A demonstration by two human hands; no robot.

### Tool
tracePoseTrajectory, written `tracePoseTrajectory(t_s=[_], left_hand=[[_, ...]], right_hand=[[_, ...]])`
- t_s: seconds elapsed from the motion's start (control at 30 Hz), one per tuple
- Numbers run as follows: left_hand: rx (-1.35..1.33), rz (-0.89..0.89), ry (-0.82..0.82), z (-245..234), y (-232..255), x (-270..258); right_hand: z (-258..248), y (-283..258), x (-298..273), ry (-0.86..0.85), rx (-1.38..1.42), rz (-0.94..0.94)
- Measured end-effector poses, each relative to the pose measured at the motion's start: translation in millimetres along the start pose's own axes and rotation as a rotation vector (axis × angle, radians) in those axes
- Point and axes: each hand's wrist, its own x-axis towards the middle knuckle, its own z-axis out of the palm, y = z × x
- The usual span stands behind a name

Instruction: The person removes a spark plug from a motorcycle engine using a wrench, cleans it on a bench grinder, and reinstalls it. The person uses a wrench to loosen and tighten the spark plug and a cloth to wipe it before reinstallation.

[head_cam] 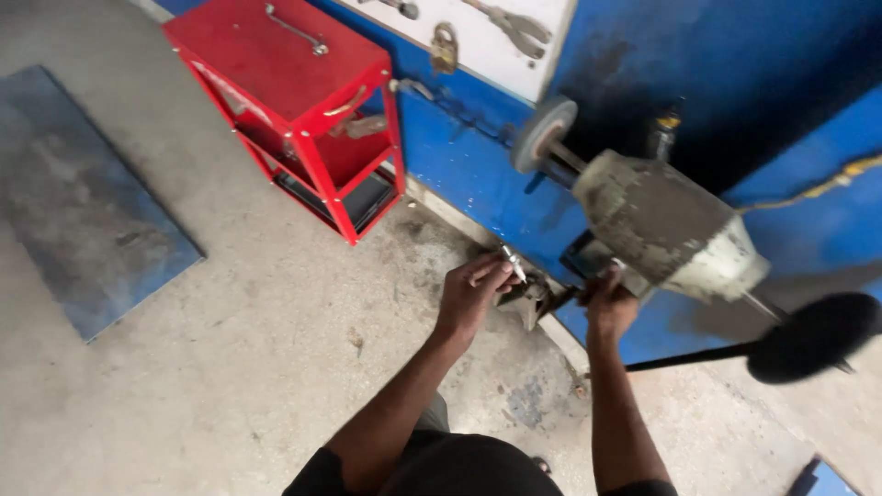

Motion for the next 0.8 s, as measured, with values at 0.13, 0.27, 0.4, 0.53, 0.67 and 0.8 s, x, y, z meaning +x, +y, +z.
tracePoseTrajectory(t_s=[0.13,0.27,0.4,0.53,0.67,0.8], left_hand=[[-0.003,0.066,-0.05,-55,55,19],[0.001,0.071,0.014,-101,105,23],[0.011,0.112,0.148,-166,129,54],[-0.002,0.2,0.32,-235,170,80],[0.032,0.226,0.448,-310,223,114],[0.01,0.275,0.533,-392,264,174]], right_hand=[[32,10,-1,0.209,-0.059,-0.11],[119,-47,-67,-0.092,-0.216,-0.263],[225,-154,-169,-0.517,0.04,-0.211],[317,-192,-210,-0.88,0.084,-0.265],[415,-219,-239,-1.076,0.072,-0.293],[535,-226,-250,-1.102,0.113,-0.39]])
